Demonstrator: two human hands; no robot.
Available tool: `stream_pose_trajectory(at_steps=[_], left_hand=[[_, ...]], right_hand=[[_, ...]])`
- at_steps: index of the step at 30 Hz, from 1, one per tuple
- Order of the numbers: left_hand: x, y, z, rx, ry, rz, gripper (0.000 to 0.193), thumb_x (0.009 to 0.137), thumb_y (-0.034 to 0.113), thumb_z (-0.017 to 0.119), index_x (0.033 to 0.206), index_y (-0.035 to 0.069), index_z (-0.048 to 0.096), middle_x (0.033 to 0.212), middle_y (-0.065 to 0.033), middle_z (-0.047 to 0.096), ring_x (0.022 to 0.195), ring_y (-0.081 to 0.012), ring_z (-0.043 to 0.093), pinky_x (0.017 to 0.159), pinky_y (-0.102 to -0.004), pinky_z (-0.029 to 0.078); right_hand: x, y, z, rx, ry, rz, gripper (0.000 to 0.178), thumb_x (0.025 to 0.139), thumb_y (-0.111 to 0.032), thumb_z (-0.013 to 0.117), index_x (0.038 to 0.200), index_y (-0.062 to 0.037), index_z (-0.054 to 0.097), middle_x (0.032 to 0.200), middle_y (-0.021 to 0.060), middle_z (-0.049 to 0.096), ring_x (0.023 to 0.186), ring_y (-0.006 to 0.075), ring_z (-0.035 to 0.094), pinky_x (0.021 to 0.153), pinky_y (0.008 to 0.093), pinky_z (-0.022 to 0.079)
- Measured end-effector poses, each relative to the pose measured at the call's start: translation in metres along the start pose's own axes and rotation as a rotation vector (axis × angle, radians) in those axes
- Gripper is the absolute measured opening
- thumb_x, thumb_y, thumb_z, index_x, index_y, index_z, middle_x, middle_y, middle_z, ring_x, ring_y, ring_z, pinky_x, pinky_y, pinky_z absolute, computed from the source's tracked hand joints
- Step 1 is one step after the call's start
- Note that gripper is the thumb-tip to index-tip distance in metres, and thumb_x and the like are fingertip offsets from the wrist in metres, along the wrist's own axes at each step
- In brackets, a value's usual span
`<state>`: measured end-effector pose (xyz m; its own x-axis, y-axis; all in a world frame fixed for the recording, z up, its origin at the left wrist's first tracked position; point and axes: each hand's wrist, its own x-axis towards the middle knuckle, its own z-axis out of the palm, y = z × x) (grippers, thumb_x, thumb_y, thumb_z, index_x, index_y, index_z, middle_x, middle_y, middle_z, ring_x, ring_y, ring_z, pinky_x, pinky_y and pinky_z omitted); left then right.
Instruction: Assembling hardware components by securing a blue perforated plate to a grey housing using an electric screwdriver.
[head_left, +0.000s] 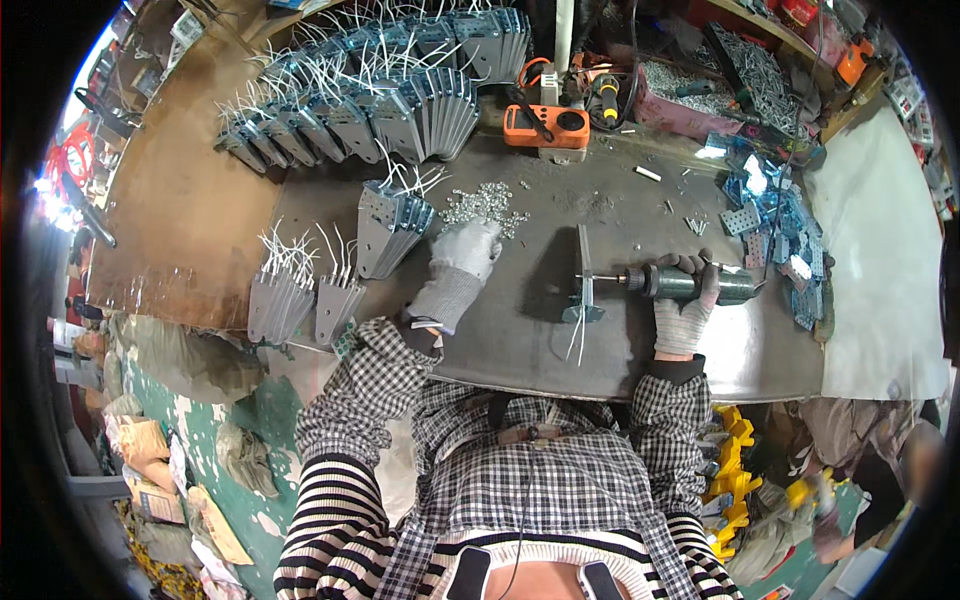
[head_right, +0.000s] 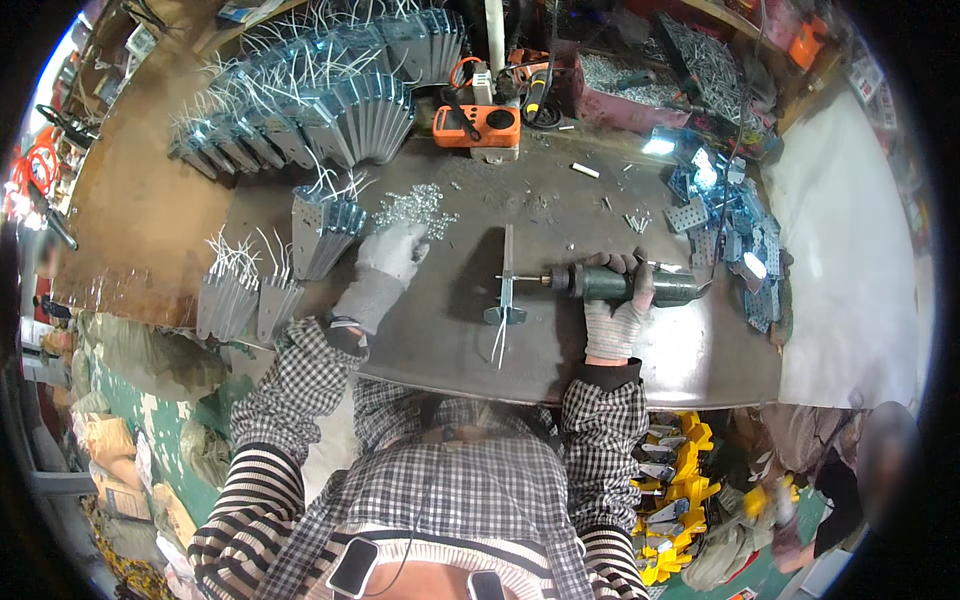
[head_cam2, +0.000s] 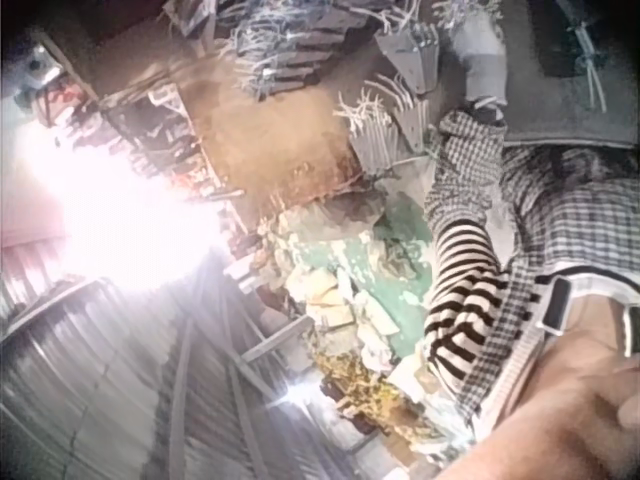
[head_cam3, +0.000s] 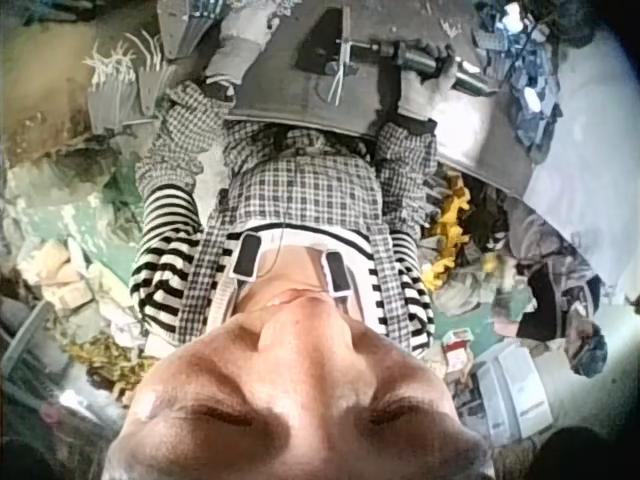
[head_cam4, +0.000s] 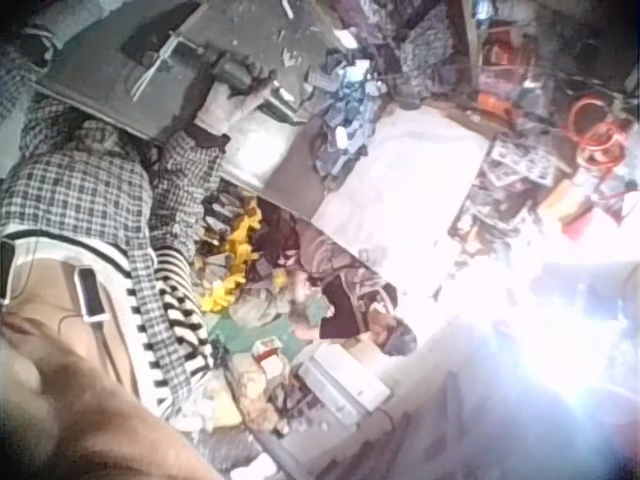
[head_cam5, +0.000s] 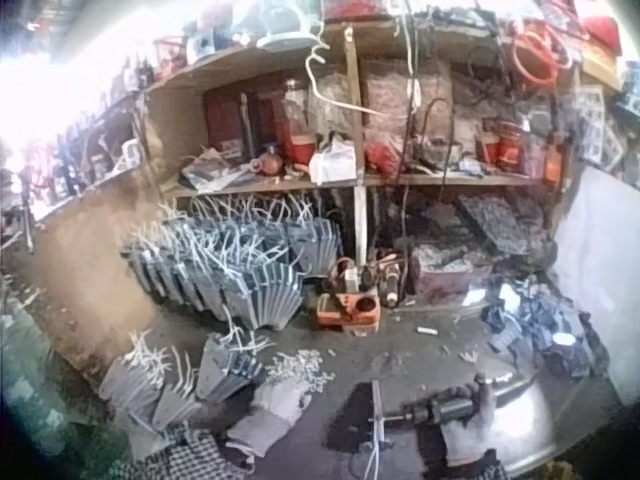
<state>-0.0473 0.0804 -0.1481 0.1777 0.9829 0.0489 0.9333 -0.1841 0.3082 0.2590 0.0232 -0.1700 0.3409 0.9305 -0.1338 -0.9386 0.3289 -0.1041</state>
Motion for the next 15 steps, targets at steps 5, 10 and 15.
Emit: stream_pose_trajectory(at_steps=[5,10,15], left_hand=[[0.019,0.011,0.009,0.321,-0.066,0.102,0.011,0.085,0.012,0.055,0.083,0.010,0.066,0.076,-0.0095,0.067,0.073,-0.0277,0.068,0.061,-0.0418,0.054],[0.032,0.005,0.016,0.546,-0.106,0.241,0.014,0.085,0.014,0.057,0.086,0.009,0.069,0.077,-0.0133,0.069,0.076,-0.0277,0.071,0.058,-0.0398,0.058],[0.046,0.015,-0.019,0.426,-0.280,0.398,0.011,0.084,0.009,0.056,0.086,0.006,0.066,0.079,-0.0113,0.070,0.073,-0.0268,0.071,0.059,-0.0379,0.056]], right_hand=[[0.000,-0.006,-0.004,-0.070,-0.005,-0.012,0.042,0.085,-0.009,0.071,0.121,-0.0033,0.050,0.087,0.0025,0.051,0.083,0.0171,0.051,0.091,0.0453,0.048],[-0.002,0.002,0.000,-0.004,-0.006,0.017,0.039,0.085,-0.010,0.072,0.119,-0.0059,0.053,0.088,0.0018,0.050,0.083,0.0171,0.051,0.091,0.0451,0.049],[-0.003,-0.003,0.001,0.012,-0.009,0.031,0.036,0.085,-0.010,0.072,0.117,-0.0066,0.054,0.086,0.0016,0.050,0.082,0.0168,0.051,0.091,0.0446,0.049]])
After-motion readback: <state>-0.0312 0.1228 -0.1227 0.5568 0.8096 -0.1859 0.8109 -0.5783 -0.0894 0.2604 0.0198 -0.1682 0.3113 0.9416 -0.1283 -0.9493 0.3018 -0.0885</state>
